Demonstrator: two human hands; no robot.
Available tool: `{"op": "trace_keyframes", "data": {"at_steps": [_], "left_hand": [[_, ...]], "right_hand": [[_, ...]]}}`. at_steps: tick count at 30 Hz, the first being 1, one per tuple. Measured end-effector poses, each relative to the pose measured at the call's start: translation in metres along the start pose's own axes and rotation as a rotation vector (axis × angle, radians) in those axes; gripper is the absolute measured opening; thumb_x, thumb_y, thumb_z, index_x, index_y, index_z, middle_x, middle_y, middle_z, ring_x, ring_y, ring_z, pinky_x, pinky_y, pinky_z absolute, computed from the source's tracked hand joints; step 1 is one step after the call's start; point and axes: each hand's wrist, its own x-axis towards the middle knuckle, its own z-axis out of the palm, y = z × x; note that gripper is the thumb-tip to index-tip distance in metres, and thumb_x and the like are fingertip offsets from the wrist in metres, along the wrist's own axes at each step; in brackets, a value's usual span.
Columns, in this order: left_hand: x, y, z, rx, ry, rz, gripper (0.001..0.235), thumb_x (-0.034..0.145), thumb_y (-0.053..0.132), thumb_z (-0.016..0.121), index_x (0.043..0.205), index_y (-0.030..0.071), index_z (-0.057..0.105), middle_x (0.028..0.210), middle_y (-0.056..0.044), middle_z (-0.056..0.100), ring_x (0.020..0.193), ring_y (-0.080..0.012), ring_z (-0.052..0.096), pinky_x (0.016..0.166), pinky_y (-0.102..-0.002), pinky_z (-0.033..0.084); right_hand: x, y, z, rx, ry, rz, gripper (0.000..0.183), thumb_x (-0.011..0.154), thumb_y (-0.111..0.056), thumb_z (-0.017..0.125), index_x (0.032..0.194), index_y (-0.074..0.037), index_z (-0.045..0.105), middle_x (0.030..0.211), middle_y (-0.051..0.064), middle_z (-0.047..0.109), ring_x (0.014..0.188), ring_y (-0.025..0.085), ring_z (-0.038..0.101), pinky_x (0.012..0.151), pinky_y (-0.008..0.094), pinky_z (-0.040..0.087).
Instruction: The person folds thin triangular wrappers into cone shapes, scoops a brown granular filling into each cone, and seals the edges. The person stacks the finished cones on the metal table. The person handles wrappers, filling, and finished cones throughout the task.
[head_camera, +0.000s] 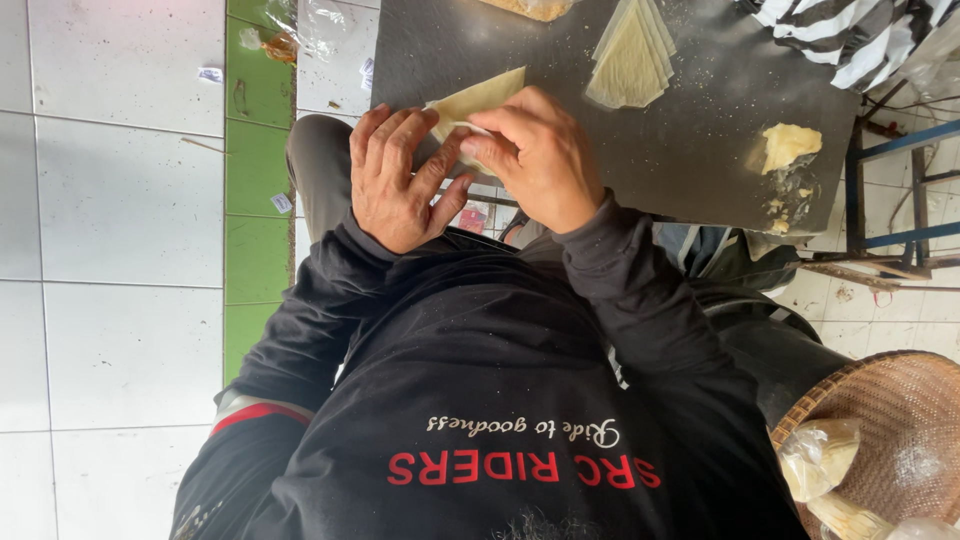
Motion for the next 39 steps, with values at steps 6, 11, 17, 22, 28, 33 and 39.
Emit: {"op": "trace_keyframes", "data": {"at_steps": [6,11,17,22,28,33,39], "left_hand": [[0.002,0.002,-0.003,0.061,-0.011,0.050,0.042,0.103,0.030,0.077,0.137,0.006,0.071,0.136,-0.011,0.059,0.133,-0.0293,0.054,0.121,-0.054,0.034],[0.005,-0.002,-0.005,0.041,-0.065,0.053,0.044,0.102,0.031,0.076,0.136,0.005,0.070,0.141,-0.012,0.061,0.137,-0.0312,0.054,0.122,-0.055,0.032],[0.008,-0.002,-0.004,0.055,-0.066,0.052,0.043,0.102,0.033,0.075,0.135,0.006,0.070,0.140,-0.011,0.062,0.136,-0.0306,0.054,0.120,-0.053,0.034],[0.007,-0.003,-0.003,0.074,-0.066,0.070,0.042,0.104,0.034,0.073,0.136,0.006,0.070,0.139,-0.012,0.062,0.134,-0.0302,0.057,0.116,-0.052,0.037],[0.008,-0.003,-0.001,0.080,-0.047,0.072,0.041,0.104,0.035,0.072,0.134,0.007,0.071,0.137,-0.011,0.063,0.132,-0.0304,0.058,0.114,-0.051,0.038],[0.007,-0.004,0.000,0.077,-0.058,0.079,0.041,0.104,0.034,0.072,0.133,0.005,0.072,0.138,-0.013,0.064,0.131,-0.0317,0.058,0.113,-0.052,0.039],[0.005,-0.003,0.000,0.087,-0.065,0.071,0.041,0.104,0.035,0.072,0.134,0.006,0.072,0.138,-0.013,0.063,0.132,-0.0317,0.058,0.114,-0.052,0.038]], "right_hand": [[0.000,0.029,0.006,0.261,0.074,0.238,0.011,0.110,-0.019,0.065,0.112,-0.008,0.066,0.099,0.003,0.070,0.087,0.013,0.069,0.073,0.027,0.058],[-0.010,0.069,-0.016,0.813,0.226,0.592,0.015,0.108,-0.023,0.062,0.114,-0.009,0.065,0.103,0.004,0.073,0.087,0.013,0.067,0.067,0.026,0.054],[-0.028,0.118,-0.079,0.925,0.538,0.499,0.011,0.110,-0.011,0.063,0.119,-0.005,0.063,0.112,0.007,0.073,0.096,0.017,0.071,0.075,0.030,0.055],[-0.025,0.138,-0.088,0.233,0.410,0.146,0.010,0.116,-0.002,0.057,0.125,-0.004,0.061,0.114,0.005,0.072,0.097,0.018,0.068,0.089,0.032,0.056],[-0.041,0.109,-0.069,-0.225,0.185,0.089,0.008,0.105,-0.003,0.069,0.112,-0.004,0.069,0.112,0.009,0.075,0.105,0.027,0.072,0.090,0.036,0.057],[-0.051,0.101,-0.070,-0.214,0.184,0.027,0.008,0.106,-0.002,0.070,0.112,-0.005,0.067,0.120,0.007,0.075,0.116,0.027,0.071,0.098,0.037,0.058],[-0.051,0.100,-0.069,-0.226,0.194,-0.007,0.009,0.105,-0.002,0.072,0.112,-0.006,0.067,0.121,0.006,0.075,0.117,0.026,0.071,0.099,0.037,0.058]]}}
